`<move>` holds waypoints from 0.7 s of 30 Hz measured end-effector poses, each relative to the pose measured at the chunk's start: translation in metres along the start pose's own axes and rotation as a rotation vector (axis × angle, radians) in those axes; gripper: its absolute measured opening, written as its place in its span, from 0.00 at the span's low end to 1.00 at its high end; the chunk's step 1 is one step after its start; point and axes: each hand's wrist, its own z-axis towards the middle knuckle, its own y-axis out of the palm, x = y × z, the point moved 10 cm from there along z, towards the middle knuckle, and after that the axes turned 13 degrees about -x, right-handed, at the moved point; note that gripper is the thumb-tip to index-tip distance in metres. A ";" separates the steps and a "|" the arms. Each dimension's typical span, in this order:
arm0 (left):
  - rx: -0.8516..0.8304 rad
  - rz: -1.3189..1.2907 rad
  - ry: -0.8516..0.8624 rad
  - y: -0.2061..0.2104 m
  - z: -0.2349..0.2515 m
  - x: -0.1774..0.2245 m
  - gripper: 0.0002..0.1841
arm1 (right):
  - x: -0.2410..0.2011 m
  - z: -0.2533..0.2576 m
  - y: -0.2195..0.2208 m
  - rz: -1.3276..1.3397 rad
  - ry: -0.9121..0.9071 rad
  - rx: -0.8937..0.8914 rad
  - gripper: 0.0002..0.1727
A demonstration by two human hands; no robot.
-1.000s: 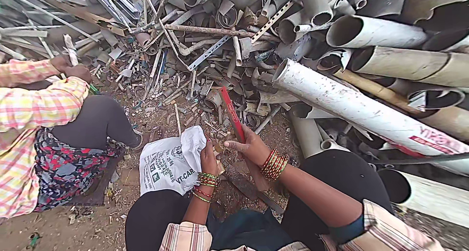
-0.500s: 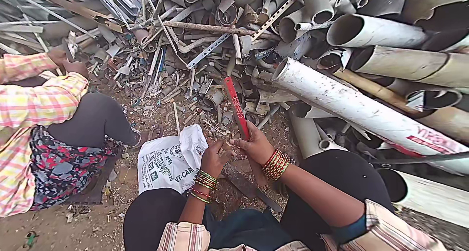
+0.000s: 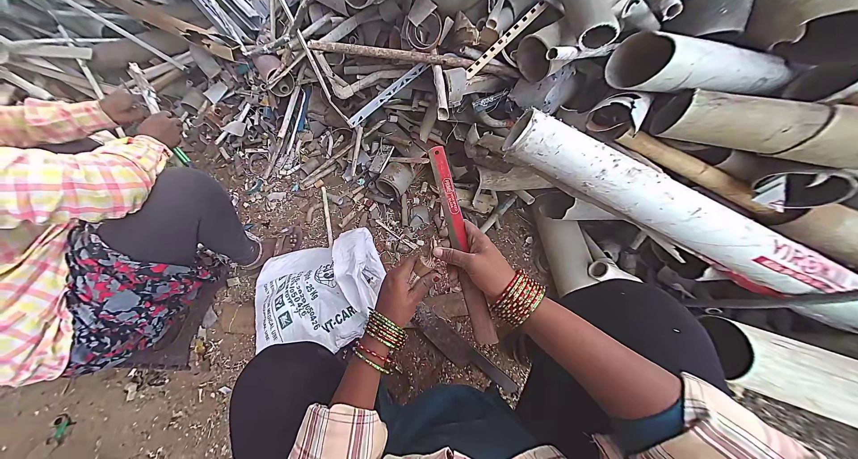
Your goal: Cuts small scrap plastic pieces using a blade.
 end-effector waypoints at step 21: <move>-0.199 -0.045 -0.097 0.009 0.000 0.002 0.26 | 0.007 0.004 0.006 -0.348 -0.088 -0.027 0.26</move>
